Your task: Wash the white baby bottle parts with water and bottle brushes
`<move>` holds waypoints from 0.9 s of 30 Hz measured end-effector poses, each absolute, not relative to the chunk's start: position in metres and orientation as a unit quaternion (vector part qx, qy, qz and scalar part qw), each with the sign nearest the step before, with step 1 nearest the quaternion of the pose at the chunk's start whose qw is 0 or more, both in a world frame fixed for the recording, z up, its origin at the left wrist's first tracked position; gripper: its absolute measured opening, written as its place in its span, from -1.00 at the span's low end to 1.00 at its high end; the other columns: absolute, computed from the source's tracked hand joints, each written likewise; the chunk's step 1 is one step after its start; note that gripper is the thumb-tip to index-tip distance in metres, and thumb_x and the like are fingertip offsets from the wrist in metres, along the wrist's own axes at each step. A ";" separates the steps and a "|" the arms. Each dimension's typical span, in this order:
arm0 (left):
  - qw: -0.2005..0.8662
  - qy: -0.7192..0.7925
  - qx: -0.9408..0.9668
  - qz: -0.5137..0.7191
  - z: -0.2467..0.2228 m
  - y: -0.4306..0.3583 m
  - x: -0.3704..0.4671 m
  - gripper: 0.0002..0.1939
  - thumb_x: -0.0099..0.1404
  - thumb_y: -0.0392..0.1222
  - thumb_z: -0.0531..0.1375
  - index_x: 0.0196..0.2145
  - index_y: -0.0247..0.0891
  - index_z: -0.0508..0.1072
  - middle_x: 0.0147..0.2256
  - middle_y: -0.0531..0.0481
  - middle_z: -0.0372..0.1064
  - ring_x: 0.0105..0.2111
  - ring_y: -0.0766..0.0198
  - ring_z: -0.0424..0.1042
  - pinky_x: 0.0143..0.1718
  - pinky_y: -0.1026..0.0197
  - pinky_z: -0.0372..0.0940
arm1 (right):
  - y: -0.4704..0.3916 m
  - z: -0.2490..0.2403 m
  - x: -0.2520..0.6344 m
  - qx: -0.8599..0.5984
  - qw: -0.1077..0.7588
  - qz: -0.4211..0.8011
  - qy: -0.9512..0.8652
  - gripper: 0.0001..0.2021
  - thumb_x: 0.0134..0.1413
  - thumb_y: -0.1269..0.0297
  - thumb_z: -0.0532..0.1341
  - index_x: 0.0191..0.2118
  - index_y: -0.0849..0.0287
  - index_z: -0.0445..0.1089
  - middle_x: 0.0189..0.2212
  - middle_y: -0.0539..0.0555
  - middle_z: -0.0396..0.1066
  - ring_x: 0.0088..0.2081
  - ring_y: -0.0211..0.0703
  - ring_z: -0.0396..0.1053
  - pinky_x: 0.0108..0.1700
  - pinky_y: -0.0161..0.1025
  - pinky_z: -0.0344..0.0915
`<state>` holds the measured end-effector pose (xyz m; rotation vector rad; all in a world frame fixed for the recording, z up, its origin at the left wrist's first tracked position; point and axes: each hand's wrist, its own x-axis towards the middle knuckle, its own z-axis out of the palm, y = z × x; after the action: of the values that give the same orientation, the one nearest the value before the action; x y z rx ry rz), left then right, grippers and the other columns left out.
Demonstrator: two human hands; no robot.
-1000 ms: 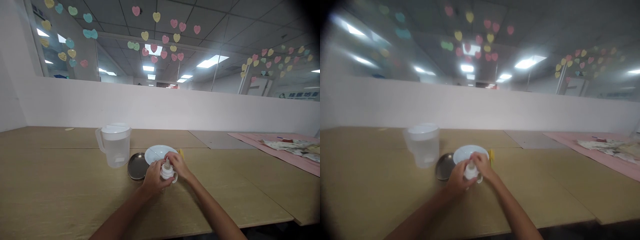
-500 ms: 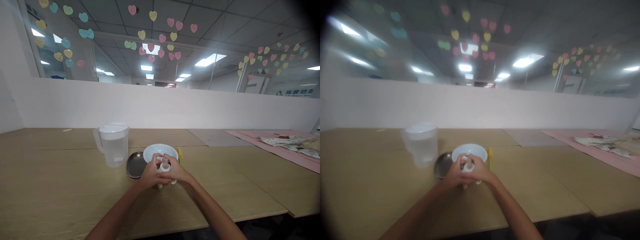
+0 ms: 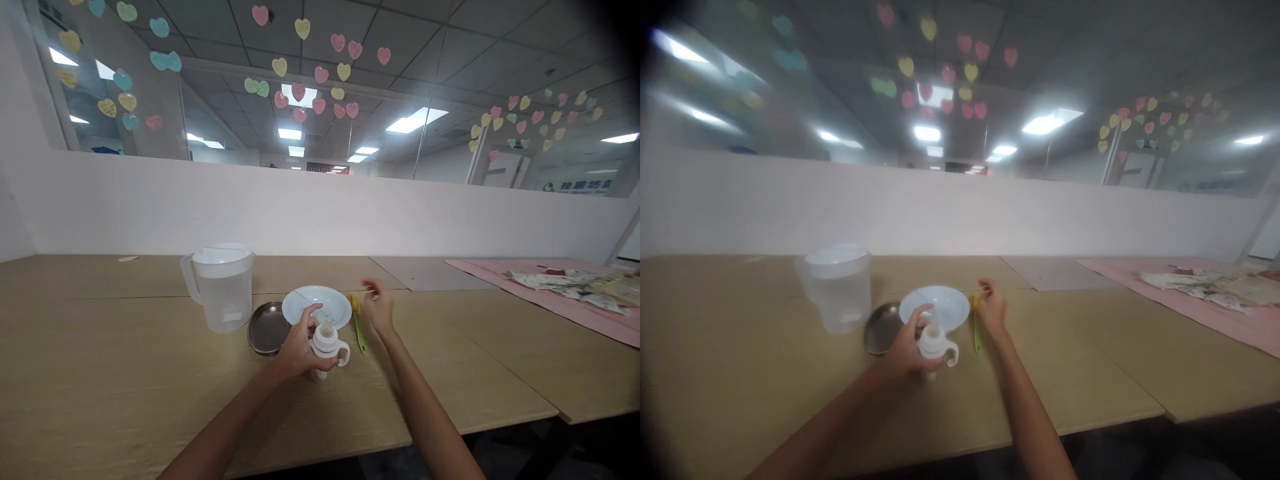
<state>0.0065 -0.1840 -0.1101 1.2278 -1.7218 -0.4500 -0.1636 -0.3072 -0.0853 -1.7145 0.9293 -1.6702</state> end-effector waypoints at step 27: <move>0.473 -0.693 0.533 -0.109 -0.117 -0.187 0.002 -0.09 -0.18 0.02 0.29 0.08 -0.20 -0.04 -0.35 0.04 0.25 -0.30 0.22 0.29 -0.22 0.15 0.18 | -0.280 -0.088 -0.142 -0.578 0.687 -0.434 0.079 -0.56 -0.35 0.26 0.34 -0.20 0.13 0.36 -0.33 0.05 0.37 -0.32 -0.18 0.34 -0.21 -0.20 0.30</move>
<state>0.0020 -0.1867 -0.1174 1.3045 -1.6966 -0.2663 -0.1419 -0.2803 -0.0885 -1.2942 0.1769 -0.9717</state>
